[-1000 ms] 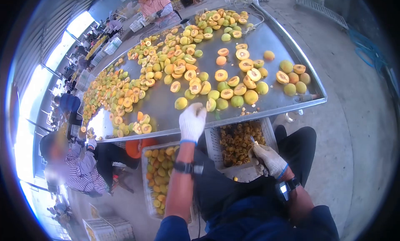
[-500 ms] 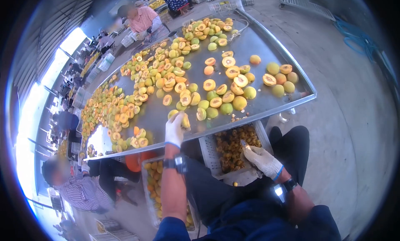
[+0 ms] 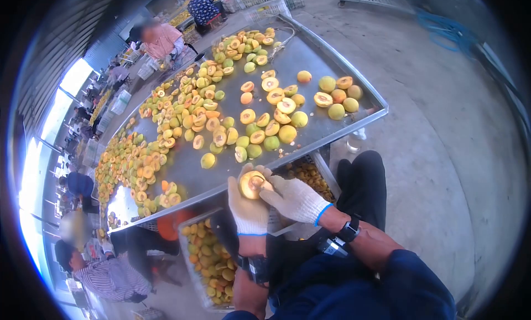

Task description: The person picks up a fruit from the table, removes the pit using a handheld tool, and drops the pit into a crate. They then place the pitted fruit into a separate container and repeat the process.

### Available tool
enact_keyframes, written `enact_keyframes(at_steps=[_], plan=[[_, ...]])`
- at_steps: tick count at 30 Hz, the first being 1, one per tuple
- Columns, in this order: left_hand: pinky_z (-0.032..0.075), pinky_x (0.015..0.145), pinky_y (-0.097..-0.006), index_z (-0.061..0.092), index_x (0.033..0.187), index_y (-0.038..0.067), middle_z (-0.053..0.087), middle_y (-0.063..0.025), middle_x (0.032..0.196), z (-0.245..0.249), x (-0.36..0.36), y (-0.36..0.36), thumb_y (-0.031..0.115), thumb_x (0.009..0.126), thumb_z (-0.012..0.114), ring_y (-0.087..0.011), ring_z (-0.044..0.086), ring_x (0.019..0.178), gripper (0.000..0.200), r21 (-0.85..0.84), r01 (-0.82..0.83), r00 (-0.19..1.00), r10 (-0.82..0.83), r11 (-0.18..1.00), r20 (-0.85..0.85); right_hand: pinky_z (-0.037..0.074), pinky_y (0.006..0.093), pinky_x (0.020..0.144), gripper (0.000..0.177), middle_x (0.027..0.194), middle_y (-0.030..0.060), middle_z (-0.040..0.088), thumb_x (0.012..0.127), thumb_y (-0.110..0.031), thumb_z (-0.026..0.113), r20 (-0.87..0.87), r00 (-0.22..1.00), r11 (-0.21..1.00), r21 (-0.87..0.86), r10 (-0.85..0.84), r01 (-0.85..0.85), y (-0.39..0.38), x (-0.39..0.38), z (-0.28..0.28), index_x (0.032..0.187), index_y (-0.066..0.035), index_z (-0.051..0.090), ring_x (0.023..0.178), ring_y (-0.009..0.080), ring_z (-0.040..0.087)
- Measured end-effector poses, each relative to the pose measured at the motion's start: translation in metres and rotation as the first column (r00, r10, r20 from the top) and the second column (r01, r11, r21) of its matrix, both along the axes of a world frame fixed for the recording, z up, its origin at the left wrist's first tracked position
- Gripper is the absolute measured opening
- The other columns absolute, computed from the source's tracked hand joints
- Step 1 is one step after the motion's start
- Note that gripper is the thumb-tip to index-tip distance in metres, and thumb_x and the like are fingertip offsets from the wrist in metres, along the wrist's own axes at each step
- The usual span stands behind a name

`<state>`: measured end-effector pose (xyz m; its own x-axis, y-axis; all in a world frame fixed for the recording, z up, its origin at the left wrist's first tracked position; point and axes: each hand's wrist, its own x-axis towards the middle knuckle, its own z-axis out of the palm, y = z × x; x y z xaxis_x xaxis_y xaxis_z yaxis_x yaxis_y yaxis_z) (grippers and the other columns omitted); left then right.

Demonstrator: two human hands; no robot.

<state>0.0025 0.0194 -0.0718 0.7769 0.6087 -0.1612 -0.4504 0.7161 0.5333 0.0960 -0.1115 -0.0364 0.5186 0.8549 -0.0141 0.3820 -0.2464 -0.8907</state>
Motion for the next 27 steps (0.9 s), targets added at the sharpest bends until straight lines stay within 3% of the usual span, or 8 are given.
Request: enact_keyframes(at_steps=[3,10,12,18,22,24,27], plan=[[0.049,0.108,-0.0503,0.049,0.143,0.003,0.062,-0.0199,0.132,0.008,0.003,-0.017,0.049,0.112,0.043,-0.0345,0.061,0.121,0.056,0.099,-0.051,0.998,0.054,0.994,-0.022,0.052,0.0573,0.081,0.058,0.097,0.0347,0.069,0.104,-0.046,0.053,-0.013,1.000,1.000,-0.019,-0.018,0.018,-0.003,0.002,0.001,0.144,-0.003,0.052,0.089,0.0530,0.068],[0.051,0.102,-0.0483,0.055,0.130,0.006,0.065,-0.0184,0.120,0.013,0.015,-0.035,0.050,0.111,0.045,-0.0345,0.063,0.108,0.049,0.007,-0.219,0.974,0.220,0.976,-0.054,0.051,0.0604,0.076,0.067,0.090,0.0353,0.069,0.106,-0.045,0.050,0.053,0.999,1.000,-0.021,-0.006,0.007,-0.002,-0.003,0.001,0.154,0.001,0.040,0.081,0.0533,0.068],[0.054,0.096,-0.0488,0.057,0.124,0.006,0.065,-0.0163,0.113,0.024,0.019,-0.037,0.051,0.111,0.043,-0.0339,0.063,0.102,0.049,-0.020,-0.295,0.938,0.286,0.955,-0.194,0.051,0.0602,0.076,0.068,0.089,0.0356,0.069,0.107,-0.045,0.048,0.065,0.998,1.000,-0.018,-0.024,0.026,0.002,-0.009,-0.006,0.152,0.006,0.040,0.082,0.0527,0.068],[0.057,0.085,-0.0506,0.059,0.114,0.004,0.065,-0.0156,0.102,0.022,0.020,-0.029,0.051,0.111,0.042,-0.0339,0.064,0.092,0.051,-0.033,-0.341,0.909,0.321,0.939,-0.267,0.052,0.0592,0.077,0.064,0.089,0.0351,0.070,0.108,-0.046,0.046,0.028,1.000,0.988,-0.151,0.004,0.001,0.004,-0.017,0.009,0.141,0.008,0.050,0.082,0.0523,0.069],[0.060,0.088,-0.0500,0.058,0.122,0.001,0.066,-0.0188,0.114,0.008,0.015,-0.021,0.053,0.110,0.042,-0.0346,0.068,0.098,0.055,-0.012,-0.303,0.918,0.289,0.953,-0.270,0.053,0.0588,0.077,0.062,0.090,0.0346,0.070,0.108,-0.047,0.046,0.024,0.999,0.985,-0.173,0.028,-0.023,0.004,-0.019,0.010,0.136,0.008,0.054,0.083,0.0524,0.069],[0.061,0.086,-0.0485,0.059,0.123,0.001,0.066,-0.0196,0.115,0.009,0.014,-0.020,0.050,0.110,0.043,-0.0345,0.068,0.098,0.054,0.035,-0.273,0.915,0.270,0.961,-0.299,0.050,0.0605,0.067,0.045,0.082,0.0341,0.067,0.106,-0.042,0.053,0.046,0.998,0.993,-0.113,-0.030,0.035,0.006,-0.023,0.002,0.121,0.001,0.056,0.077,0.0537,0.067],[0.061,0.085,-0.0476,0.057,0.125,0.000,0.066,-0.0204,0.116,0.011,0.012,-0.021,0.048,0.110,0.044,-0.0344,0.069,0.098,0.052,0.070,-0.277,0.910,0.285,0.958,-0.302,0.053,0.0582,0.077,0.061,0.089,0.0332,0.071,0.108,-0.047,0.045,-0.004,1.000,0.990,-0.141,0.012,-0.013,0.004,-0.022,0.012,0.132,0.008,0.056,0.083,0.0516,0.069]])
